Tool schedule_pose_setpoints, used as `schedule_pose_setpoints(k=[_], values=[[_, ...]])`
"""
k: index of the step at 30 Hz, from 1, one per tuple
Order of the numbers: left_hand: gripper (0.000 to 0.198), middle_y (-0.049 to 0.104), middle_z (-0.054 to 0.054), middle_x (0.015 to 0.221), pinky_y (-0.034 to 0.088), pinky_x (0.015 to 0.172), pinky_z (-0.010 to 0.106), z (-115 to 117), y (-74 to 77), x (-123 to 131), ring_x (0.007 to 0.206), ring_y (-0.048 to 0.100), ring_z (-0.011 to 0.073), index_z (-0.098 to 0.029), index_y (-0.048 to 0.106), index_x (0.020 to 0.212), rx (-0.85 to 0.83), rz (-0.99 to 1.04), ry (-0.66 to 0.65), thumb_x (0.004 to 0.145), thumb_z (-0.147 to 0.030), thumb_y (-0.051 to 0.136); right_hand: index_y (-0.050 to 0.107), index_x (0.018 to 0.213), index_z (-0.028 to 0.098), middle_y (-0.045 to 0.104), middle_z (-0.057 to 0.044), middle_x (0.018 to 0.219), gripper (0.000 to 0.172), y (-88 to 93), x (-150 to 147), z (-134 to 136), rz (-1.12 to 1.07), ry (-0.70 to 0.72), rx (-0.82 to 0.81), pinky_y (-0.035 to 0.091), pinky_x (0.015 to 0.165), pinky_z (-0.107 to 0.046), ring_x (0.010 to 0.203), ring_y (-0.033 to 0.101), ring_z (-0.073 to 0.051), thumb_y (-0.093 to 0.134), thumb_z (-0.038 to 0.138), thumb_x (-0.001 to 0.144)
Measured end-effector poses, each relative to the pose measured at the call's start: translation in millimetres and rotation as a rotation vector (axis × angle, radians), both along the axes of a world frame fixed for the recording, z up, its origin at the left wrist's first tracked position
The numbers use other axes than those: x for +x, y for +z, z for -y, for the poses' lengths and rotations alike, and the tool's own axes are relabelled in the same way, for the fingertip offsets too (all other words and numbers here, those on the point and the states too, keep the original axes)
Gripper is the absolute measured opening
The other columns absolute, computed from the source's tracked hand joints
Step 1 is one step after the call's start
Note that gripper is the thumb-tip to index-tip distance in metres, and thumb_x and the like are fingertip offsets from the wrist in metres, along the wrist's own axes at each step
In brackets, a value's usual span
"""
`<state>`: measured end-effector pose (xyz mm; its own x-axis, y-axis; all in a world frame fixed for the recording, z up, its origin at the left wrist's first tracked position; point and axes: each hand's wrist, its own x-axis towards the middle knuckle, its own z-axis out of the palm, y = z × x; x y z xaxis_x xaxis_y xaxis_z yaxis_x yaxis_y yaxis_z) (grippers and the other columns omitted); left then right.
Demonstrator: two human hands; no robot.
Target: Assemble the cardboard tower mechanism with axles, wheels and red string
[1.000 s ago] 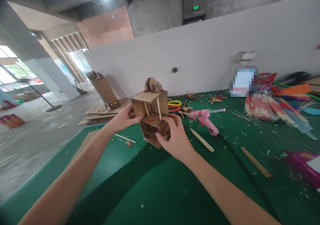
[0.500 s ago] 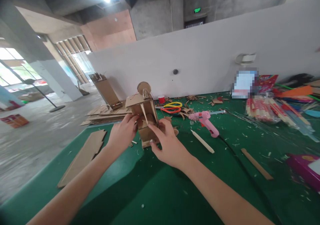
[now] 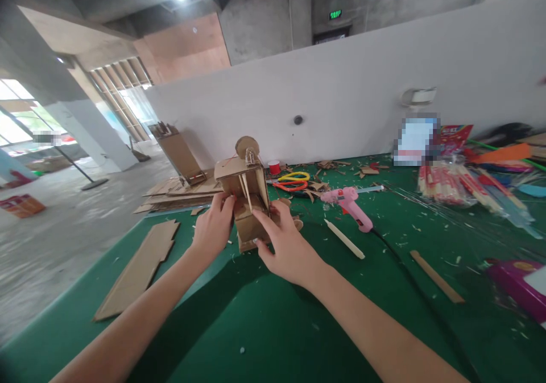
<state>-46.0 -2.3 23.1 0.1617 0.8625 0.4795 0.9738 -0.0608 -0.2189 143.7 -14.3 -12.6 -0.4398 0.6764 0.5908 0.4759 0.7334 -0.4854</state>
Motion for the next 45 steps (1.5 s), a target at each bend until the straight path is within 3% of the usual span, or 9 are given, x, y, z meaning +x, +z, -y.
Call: schedule_pose_setpoints(k=[4,8,10,12,15,19,28,33,45], values=[[0.026,0.043,0.011,0.122,0.05,0.06,0.029,-2.0,-9.2,-2.7,0.09,0.061,0.0208,-0.022,0.046,0.11,0.071,0.219,-0.111,0.086,-0.014,0.039,0.032,0.135,0.03,0.018,-0.01,0.14,0.056,0.0,0.9,-1.6,-0.003,-0.029,-0.014,0.043,0.099,-0.042,0.126,0.036,-0.025,0.05,0.027,0.083],[0.031,0.04,0.01,0.119,0.051,0.064,0.029,-12.3,-20.8,-5.3,0.083,0.061,0.0154,-0.022,0.041,0.113,0.159,0.767,-0.316,0.084,-0.026,0.051,0.033,0.133,0.027,0.018,-0.012,0.142,0.057,-2.8,3.6,-9.9,-0.053,-0.106,-0.032,0.041,0.1,-0.045,0.128,0.035,-0.027,0.055,0.033,0.081],[0.045,0.046,0.008,0.11,0.051,0.06,0.026,-19.2,-25.4,-8.5,0.08,0.061,0.0141,-0.022,0.036,0.119,0.104,1.03,-0.383,0.079,-0.028,0.057,0.033,0.132,0.026,0.019,-0.013,0.142,0.059,-4.2,4.4,-13.6,-0.066,-0.156,-0.027,0.04,0.101,-0.047,0.129,0.034,-0.028,0.057,0.035,0.08],[0.039,0.054,0.005,0.096,0.049,0.062,0.026,-24.3,-27.7,-11.9,0.08,0.06,0.0152,-0.02,0.043,0.113,-0.018,1.139,-0.413,0.078,-0.029,0.057,0.031,0.133,0.025,0.019,-0.014,0.143,0.066,-4.9,3.9,-14.7,-0.046,-0.197,-0.018,0.039,0.101,-0.049,0.131,0.029,-0.03,0.062,0.038,0.076],[0.019,0.058,0.003,0.082,0.047,0.065,0.027,-26.2,-28.3,-13.8,0.079,0.058,0.016,-0.017,0.054,0.092,-0.117,1.136,-0.424,0.079,-0.031,0.055,0.026,0.137,0.022,0.015,-0.016,0.146,0.08,-4.7,0.8,-12.2,0.043,-0.245,0.009,0.038,0.101,-0.052,0.133,0.023,-0.035,0.068,0.037,0.07],[0.016,0.058,0.001,0.078,0.046,0.064,0.025,-22.9,-30.1,-10.6,0.074,0.056,0.0134,-0.017,0.052,0.084,-0.053,1.141,-0.445,0.082,-0.033,0.05,0.021,0.14,0.018,0.01,-0.021,0.147,0.091,-3.9,-2.9,-8.4,0.134,-0.311,0.071,0.041,0.098,-0.052,0.134,0.021,-0.038,0.073,0.03,0.066],[0.012,0.052,-0.004,0.062,0.042,0.056,0.02,-19.0,-33.5,-11.5,0.057,0.049,0.0099,-0.019,0.05,0.077,-0.028,1.013,-0.385,0.083,-0.029,0.048,0.04,0.124,0.015,0.025,-0.019,0.143,0.045,1.6,6.0,-10.7,0.135,-0.292,0.276,0.044,0.098,-0.045,0.133,0.027,-0.03,0.054,0.018,0.081],[0.012,0.056,-0.002,0.068,0.042,0.056,0.022,-13.2,-31.5,-4.2,0.059,0.051,0.0108,-0.019,0.051,0.079,-0.006,0.946,-0.388,0.084,-0.027,0.044,0.032,0.134,0.019,0.031,-0.015,0.142,0.057,7.8,9.1,-10.8,0.27,-0.241,0.338,0.049,0.091,-0.045,0.129,0.031,-0.031,0.054,0.015,0.081],[0.014,0.059,0.0,0.073,0.039,0.056,0.02,-3.7,-27.5,3.2,0.065,0.055,0.0123,-0.02,0.05,0.084,-0.035,0.82,-0.369,0.088,-0.028,0.039,0.037,0.131,0.012,0.043,-0.015,0.133,0.049,15.5,13.8,-11.3,0.27,-0.289,0.468,0.045,0.096,-0.045,0.119,0.037,-0.029,0.05,0.015,0.084]])
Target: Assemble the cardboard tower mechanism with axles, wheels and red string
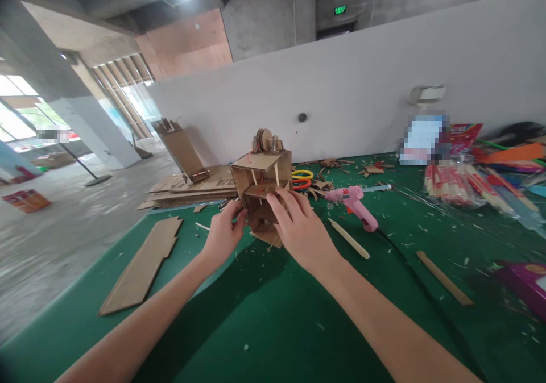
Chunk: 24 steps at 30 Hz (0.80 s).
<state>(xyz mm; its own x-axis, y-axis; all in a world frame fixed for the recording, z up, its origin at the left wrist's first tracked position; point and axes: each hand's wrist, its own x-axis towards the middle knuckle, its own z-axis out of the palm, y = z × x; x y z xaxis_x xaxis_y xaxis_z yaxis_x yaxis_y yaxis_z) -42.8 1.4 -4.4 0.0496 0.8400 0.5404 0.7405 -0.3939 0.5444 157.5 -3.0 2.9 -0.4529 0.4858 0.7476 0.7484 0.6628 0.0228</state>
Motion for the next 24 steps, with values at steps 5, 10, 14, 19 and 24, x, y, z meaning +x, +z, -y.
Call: schedule_pose_setpoints(k=[5,10,14,19,24], values=[[0.013,0.062,0.002,0.076,0.042,0.059,0.022,-1.2,-1.6,1.2,0.072,0.059,0.0148,-0.02,0.05,0.087,-0.013,0.054,-0.005,0.088,-0.029,0.041,0.036,0.133,0.014,0.042,-0.013,0.135,0.052,-1.7,1.3,-3.3,-0.006,0.029,-0.001,0.046,0.094,-0.046,0.119,0.037,-0.029,0.05,0.015,0.083],[0.016,0.065,0.004,0.086,0.047,0.067,0.026,-4.5,-3.2,3.0,0.079,0.063,0.0165,-0.02,0.052,0.097,-0.016,0.143,-0.048,0.088,-0.028,0.041,0.038,0.133,0.013,0.043,-0.013,0.134,0.051,-5.3,-1.3,-1.9,-0.013,0.045,0.037,0.043,0.097,-0.047,0.119,0.036,-0.029,0.049,0.014,0.083],[0.02,0.066,0.005,0.091,0.049,0.07,0.027,-7.0,-4.4,2.7,0.082,0.064,0.0172,-0.02,0.053,0.103,-0.016,0.207,-0.095,0.088,-0.027,0.042,0.039,0.133,0.01,0.043,-0.014,0.133,0.049,-7.7,-3.2,0.9,-0.004,0.027,0.062,0.042,0.099,-0.046,0.12,0.035,-0.029,0.047,0.014,0.085],[0.019,0.065,0.004,0.085,0.05,0.066,0.027,-9.7,-5.8,-1.1,0.077,0.062,0.0166,-0.019,0.056,0.097,0.008,0.189,-0.05,0.087,-0.028,0.043,0.042,0.132,0.009,0.049,-0.014,0.127,0.05,-11.4,-0.9,2.9,0.132,0.046,0.028,0.042,0.099,-0.045,0.115,0.04,-0.028,0.05,0.015,0.083],[0.019,0.065,0.004,0.082,0.049,0.064,0.026,-8.7,-5.2,-2.1,0.074,0.061,0.0155,-0.019,0.057,0.094,-0.003,0.151,-0.032,0.088,-0.029,0.042,0.043,0.13,0.011,0.051,-0.013,0.124,0.047,-12.5,0.5,3.1,0.129,0.044,0.022,0.046,0.094,-0.045,0.113,0.041,-0.028,0.05,0.019,0.085]])
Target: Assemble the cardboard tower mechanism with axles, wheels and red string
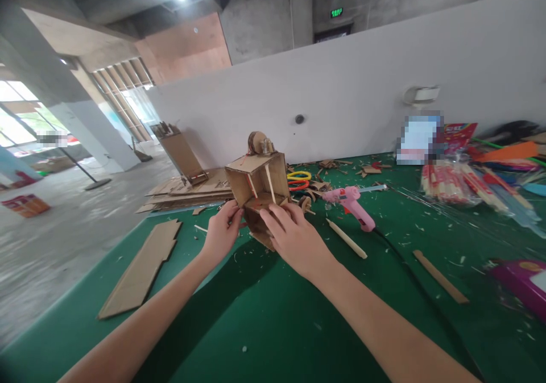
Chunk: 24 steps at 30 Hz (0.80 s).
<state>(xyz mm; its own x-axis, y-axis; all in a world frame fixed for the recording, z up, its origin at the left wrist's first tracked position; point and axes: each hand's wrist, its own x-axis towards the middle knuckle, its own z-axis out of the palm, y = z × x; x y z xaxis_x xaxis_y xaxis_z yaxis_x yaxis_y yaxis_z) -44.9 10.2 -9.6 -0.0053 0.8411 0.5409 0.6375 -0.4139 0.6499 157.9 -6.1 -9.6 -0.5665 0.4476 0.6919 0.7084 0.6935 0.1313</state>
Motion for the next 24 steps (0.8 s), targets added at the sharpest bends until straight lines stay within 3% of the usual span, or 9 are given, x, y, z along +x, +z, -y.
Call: schedule_pose_setpoints(k=[8,14,21,24], values=[[0.026,0.066,0.004,0.083,0.049,0.066,0.025,0.7,-2.0,2.0,0.071,0.061,0.0149,-0.02,0.055,0.109,-0.005,-0.016,-0.028,0.089,-0.028,0.041,0.039,0.133,0.011,0.046,-0.015,0.128,0.049,12.7,0.5,-0.4,-0.085,-0.007,0.071,0.045,0.094,-0.047,0.113,0.039,-0.029,0.048,0.018,0.086],[0.021,0.066,0.003,0.08,0.048,0.063,0.024,3.1,1.9,2.2,0.069,0.06,0.014,-0.019,0.058,0.098,0.009,-0.062,0.007,0.089,-0.027,0.041,0.045,0.128,0.009,0.052,-0.014,0.119,0.045,2.3,2.0,3.3,0.046,-0.016,0.016,0.049,0.088,-0.043,0.105,0.045,-0.027,0.049,0.019,0.084],[0.022,0.067,0.005,0.083,0.048,0.064,0.024,4.9,3.9,6.7,0.072,0.063,0.016,-0.02,0.058,0.101,0.013,-0.051,0.004,0.088,-0.027,0.043,0.04,0.131,0.011,0.049,-0.015,0.123,0.047,15.5,4.1,-1.0,-0.022,-0.01,0.078,0.047,0.09,-0.045,0.111,0.042,-0.029,0.047,0.019,0.085],[0.02,0.066,0.004,0.08,0.047,0.064,0.025,4.1,3.4,7.0,0.07,0.062,0.0158,-0.02,0.058,0.098,0.02,-0.062,0.019,0.088,-0.026,0.042,0.042,0.13,0.009,0.05,-0.016,0.122,0.046,10.8,3.0,1.4,0.011,-0.023,0.054,0.046,0.092,-0.045,0.11,0.043,-0.029,0.047,0.019,0.085]])
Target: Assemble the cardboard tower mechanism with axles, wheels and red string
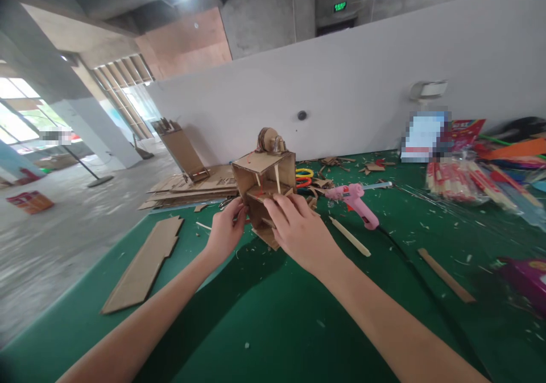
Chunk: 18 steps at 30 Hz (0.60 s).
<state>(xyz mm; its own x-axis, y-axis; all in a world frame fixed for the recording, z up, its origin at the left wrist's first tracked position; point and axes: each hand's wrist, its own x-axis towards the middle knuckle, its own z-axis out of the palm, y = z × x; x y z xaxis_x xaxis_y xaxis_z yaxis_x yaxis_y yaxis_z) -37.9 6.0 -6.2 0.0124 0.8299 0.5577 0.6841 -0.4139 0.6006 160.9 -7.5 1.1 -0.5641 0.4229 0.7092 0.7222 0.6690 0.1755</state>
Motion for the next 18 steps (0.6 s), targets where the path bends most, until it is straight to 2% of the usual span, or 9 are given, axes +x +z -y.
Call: schedule_pose_setpoints(k=[4,10,16,18], values=[[0.019,0.065,0.003,0.075,0.046,0.062,0.024,0.2,0.5,-0.6,0.066,0.059,0.0138,-0.02,0.058,0.092,0.008,-0.047,0.018,0.088,-0.027,0.041,0.046,0.127,0.009,0.054,-0.015,0.115,0.045,-7.4,0.6,2.4,0.057,0.009,-0.014,0.047,0.09,-0.043,0.108,0.047,-0.028,0.049,0.018,0.083],[0.019,0.065,0.004,0.078,0.041,0.06,0.022,1.3,0.9,0.4,0.068,0.06,0.0142,-0.02,0.056,0.095,0.028,-0.08,0.02,0.088,-0.023,0.039,0.044,0.128,0.009,0.052,-0.016,0.122,0.045,10.9,3.1,-0.6,0.019,0.0,0.049,0.045,0.092,-0.045,0.111,0.045,-0.03,0.048,0.019,0.085],[0.021,0.057,0.0,0.067,0.036,0.055,0.02,2.0,2.4,1.2,0.058,0.052,0.0114,-0.019,0.055,0.084,0.028,-0.14,0.047,0.09,-0.027,0.036,0.046,0.127,0.009,0.054,-0.015,0.116,0.044,-8.7,1.4,2.4,0.056,0.008,0.022,0.048,0.089,-0.044,0.109,0.048,-0.028,0.047,0.018,0.084],[0.021,0.057,0.0,0.067,0.037,0.055,0.02,1.9,2.1,1.3,0.059,0.052,0.0114,-0.019,0.055,0.084,0.035,-0.134,0.054,0.09,-0.026,0.036,0.046,0.126,0.009,0.055,-0.015,0.115,0.044,-6.7,1.9,1.9,0.05,0.009,0.034,0.048,0.089,-0.043,0.108,0.049,-0.028,0.048,0.018,0.083]])
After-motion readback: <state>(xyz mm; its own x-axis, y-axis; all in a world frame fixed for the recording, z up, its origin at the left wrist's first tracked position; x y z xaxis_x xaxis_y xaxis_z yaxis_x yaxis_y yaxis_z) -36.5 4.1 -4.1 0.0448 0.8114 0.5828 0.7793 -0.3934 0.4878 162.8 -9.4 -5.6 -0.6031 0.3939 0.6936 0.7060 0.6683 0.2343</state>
